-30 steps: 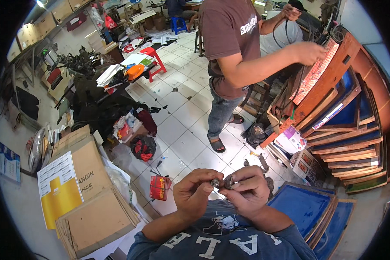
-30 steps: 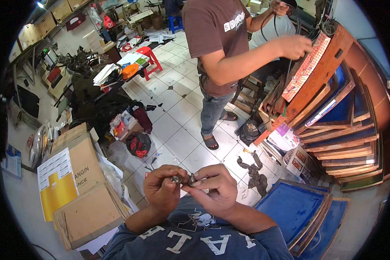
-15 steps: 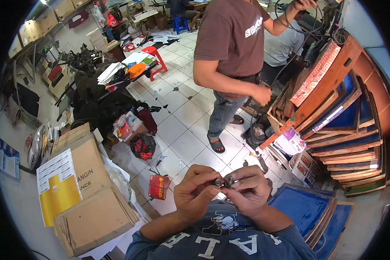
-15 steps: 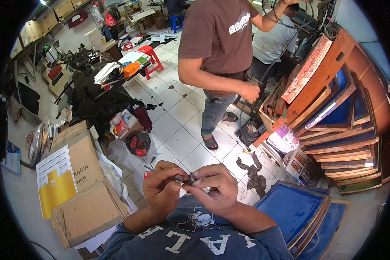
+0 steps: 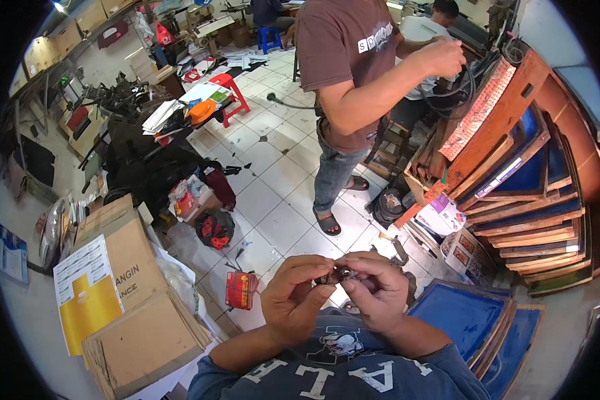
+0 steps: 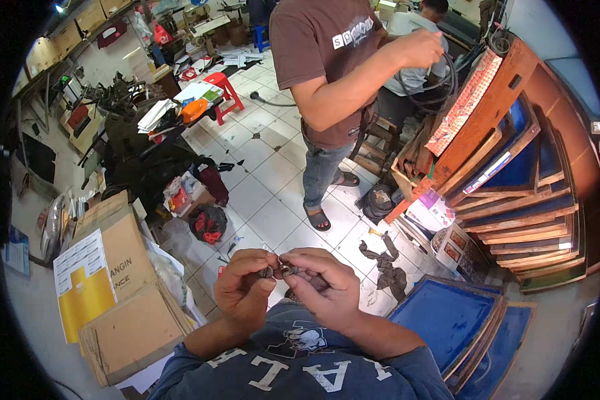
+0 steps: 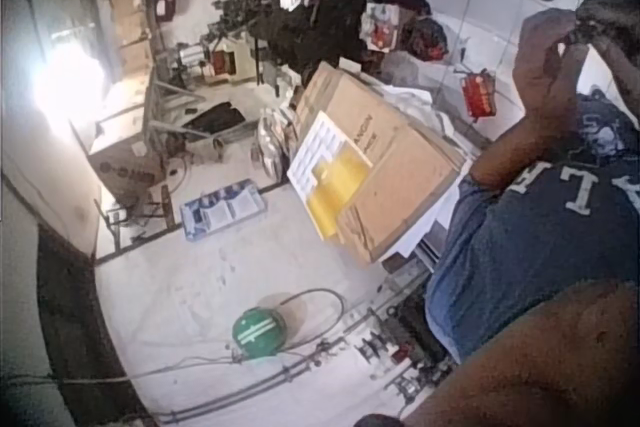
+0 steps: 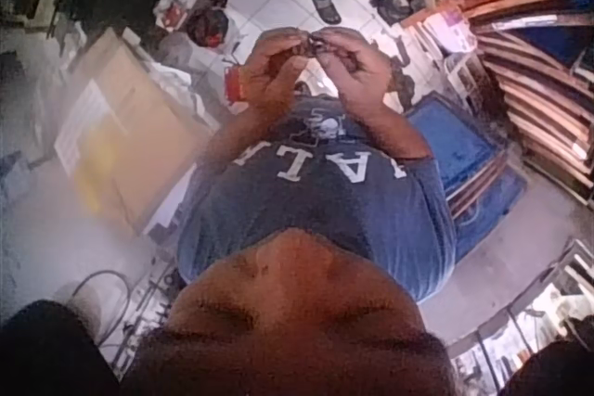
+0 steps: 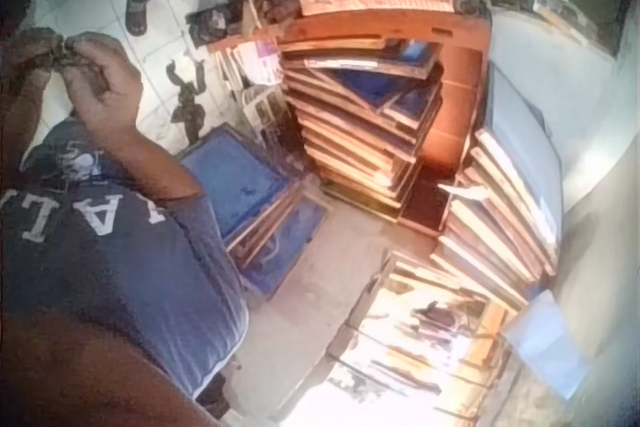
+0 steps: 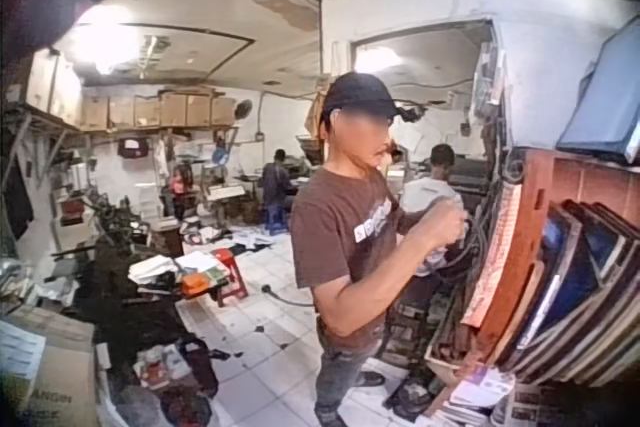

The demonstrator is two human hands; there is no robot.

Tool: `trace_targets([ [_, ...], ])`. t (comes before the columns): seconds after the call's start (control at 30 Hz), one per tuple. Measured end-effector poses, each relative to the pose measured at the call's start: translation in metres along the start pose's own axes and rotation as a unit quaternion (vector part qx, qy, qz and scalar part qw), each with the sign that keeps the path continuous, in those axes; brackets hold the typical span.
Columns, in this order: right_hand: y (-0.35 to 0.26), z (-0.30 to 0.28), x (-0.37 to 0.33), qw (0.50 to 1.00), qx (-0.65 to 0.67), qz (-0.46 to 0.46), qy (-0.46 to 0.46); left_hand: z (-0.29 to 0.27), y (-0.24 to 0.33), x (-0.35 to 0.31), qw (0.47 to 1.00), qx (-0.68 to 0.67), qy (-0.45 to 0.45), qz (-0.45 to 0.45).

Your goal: The person works with an industrial wire-binding or stapling machine, handling a clear plastic bag containing components and picking up small metal parts by hand.

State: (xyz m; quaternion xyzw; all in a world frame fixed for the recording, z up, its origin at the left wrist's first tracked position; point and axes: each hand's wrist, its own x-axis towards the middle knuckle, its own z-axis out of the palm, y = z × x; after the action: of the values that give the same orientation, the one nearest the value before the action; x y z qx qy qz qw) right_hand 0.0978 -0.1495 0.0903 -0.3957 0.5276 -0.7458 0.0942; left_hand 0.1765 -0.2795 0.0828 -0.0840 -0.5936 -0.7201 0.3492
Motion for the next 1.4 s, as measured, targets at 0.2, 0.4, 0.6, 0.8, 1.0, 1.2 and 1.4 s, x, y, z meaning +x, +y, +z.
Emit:
trace_targets([
  [0.2, 0.004, 0.001, -0.001, 0.997, 0.078, 0.019, 0.001, 0.002, 0.000, 0.003, 1.000, -0.018, 0.006, 0.007],
  [0.4, 0.001, -0.001, -0.003, 0.999, 0.025, 0.025, 0.011, 0.002, 0.004, 0.008, 1.000, -0.015, -0.002, -0.006],
  [0.6, 0.003, -0.002, -0.005, 1.000, 0.000, 0.004, 0.019, 0.002, -0.003, 0.005, 0.998, -0.056, 0.009, 0.018],
  [0.8, 0.002, 0.002, -0.009, 1.000, 0.015, 0.014, 0.019, 0.001, -0.008, -0.001, 0.996, -0.065, 0.062, -0.027],
  [1.0, 0.007, 0.000, -0.010, 0.999, 0.038, 0.015, 0.031, 0.002, 0.001, 0.000, 0.988, -0.062, 0.089, -0.107],
  [1.2, 0.010, -0.003, -0.010, 0.999, 0.024, 0.009, 0.035, 0.004, 0.004, -0.001, 0.985, -0.066, 0.067, -0.141],
  [1.4, 0.006, -0.001, -0.008, 0.999, 0.021, 0.004, 0.031, 0.002, 0.007, 0.002, 0.993, -0.029, 0.024, -0.116],
])
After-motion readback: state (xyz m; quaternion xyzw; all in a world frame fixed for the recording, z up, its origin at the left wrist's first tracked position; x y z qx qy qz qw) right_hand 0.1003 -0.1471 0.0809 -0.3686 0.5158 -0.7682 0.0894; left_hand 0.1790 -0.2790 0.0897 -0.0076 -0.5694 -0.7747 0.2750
